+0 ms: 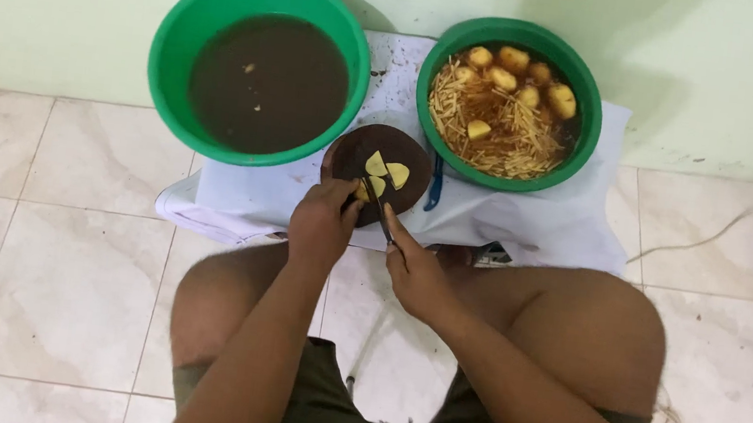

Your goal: Slicing potatoes into thin strips using a knife on a wooden board and placing them into a bowl of water.

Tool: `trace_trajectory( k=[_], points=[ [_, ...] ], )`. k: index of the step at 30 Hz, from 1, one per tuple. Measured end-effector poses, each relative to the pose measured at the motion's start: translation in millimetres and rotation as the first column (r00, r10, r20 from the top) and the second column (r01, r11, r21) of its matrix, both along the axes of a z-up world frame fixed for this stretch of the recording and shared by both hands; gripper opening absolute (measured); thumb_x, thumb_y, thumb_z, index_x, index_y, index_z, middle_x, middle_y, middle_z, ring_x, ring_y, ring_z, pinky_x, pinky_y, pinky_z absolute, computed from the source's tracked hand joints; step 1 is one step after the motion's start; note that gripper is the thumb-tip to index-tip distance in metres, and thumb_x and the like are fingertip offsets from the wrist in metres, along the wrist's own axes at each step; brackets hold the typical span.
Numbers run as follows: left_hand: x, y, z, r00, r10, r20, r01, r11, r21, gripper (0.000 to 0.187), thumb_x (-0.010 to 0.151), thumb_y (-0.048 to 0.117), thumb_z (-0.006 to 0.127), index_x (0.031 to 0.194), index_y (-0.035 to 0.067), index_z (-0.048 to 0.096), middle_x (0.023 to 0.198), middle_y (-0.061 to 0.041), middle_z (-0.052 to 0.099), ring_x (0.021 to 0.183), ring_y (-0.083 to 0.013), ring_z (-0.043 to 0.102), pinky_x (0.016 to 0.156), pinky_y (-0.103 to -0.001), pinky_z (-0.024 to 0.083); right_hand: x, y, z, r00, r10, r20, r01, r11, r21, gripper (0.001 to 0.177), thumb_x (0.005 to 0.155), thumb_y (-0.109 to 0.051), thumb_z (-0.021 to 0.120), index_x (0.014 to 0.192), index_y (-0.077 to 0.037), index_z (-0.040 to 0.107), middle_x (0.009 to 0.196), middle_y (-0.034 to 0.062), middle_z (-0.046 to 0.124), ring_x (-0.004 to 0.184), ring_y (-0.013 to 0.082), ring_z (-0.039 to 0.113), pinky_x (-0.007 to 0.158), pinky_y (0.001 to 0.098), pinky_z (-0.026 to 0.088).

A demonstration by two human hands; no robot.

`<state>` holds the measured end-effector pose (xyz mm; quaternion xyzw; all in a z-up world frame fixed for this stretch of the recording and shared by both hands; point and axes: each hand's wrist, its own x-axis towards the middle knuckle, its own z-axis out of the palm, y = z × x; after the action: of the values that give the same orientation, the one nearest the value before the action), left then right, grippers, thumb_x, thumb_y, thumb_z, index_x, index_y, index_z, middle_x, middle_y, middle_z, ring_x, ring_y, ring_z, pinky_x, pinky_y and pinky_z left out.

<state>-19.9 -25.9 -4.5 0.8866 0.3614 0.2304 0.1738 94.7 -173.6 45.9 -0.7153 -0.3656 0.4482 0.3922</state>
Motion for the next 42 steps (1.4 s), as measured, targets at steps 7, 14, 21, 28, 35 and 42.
trace_trajectory(
  k=[7,14,21,28,35,42],
  points=[
    [-23.4,1.9,-9.0,0.992,-0.09,0.085,0.084,0.994,0.074,0.034,0.093,0.028,0.08,0.123,0.014,0.075,0.101,-0.006,0.074,0.096,-0.0264,0.071,0.08,-0.041,0.057,-28.9,-20.2,34.0,0.999,-0.035,0.032,0.035,0.999,0.003,0.061,0.103,-0.011,0.032,0.162,-0.023,0.029,0.148,0.026,0.052,0.129,0.0332,0.056,0.112,0.0484,0.044],
    [-35.3,1.2,-12.0,0.974,-0.095,0.207,0.089,0.995,0.037,0.018,0.089,0.027,0.086,0.104,0.019,0.081,0.093,0.001,0.076,0.089,-0.0219,0.073,0.076,-0.037,0.055,-44.1,-25.1,30.6,0.973,0.087,0.213,-0.096,0.995,0.031,0.061,0.097,-0.009,0.041,0.158,-0.009,0.035,0.065,0.0068,0.058,0.054,0.0166,0.046,0.052,0.0322,0.039],
    [-36.5,-2.9,-6.9,0.959,-0.073,0.274,0.09,0.995,-0.049,0.015,0.087,0.018,0.088,0.101,0.013,0.082,0.093,-0.003,0.078,0.089,-0.025,0.074,0.076,-0.036,0.055,-47.8,-23.9,36.2,0.998,0.055,0.044,-0.051,0.995,-0.085,0.06,0.102,-0.011,0.029,0.162,-0.015,0.028,0.15,0.0238,0.051,0.134,0.0378,0.054,0.111,0.0498,0.044],
    [-35.1,-6.3,6.4,0.935,-0.07,0.349,0.112,0.988,-0.102,0.011,0.087,0.009,0.087,0.097,0.007,0.081,0.091,-0.008,0.078,0.087,-0.0286,0.074,0.076,-0.036,0.058,-54.0,-23.9,36.0,0.99,0.067,0.121,-0.055,0.993,-0.107,0.06,0.102,-0.013,0.03,0.162,-0.015,0.028,0.134,0.028,0.062,0.119,0.0381,0.065,0.101,0.0489,0.052],
    [-36.6,-10.8,12.3,0.943,-0.076,0.324,0.095,0.994,-0.045,0.012,0.087,0.004,0.086,0.098,0.005,0.081,0.089,-0.01,0.078,0.086,-0.0272,0.075,0.076,-0.035,0.059,-53.3,-20.5,25.6,0.995,0.044,0.093,-0.037,0.997,-0.074,0.061,0.101,-0.012,0.031,0.162,-0.015,0.029,0.143,0.0275,0.056,0.125,0.0396,0.061,0.103,0.0493,0.05],
    [-35.4,-11.3,11.0,0.939,-0.081,0.333,0.085,0.996,0.004,0.014,0.086,0.004,0.088,0.098,0.006,0.081,0.09,-0.008,0.078,0.086,-0.0246,0.075,0.076,-0.033,0.059,-51.8,-16.8,12.0,0.997,0.014,0.073,-0.012,1.0,-0.023,0.059,0.102,-0.009,0.032,0.161,-0.016,0.032,0.148,0.0246,0.052,0.13,0.0384,0.057,0.106,0.0494,0.048]
  ],
)
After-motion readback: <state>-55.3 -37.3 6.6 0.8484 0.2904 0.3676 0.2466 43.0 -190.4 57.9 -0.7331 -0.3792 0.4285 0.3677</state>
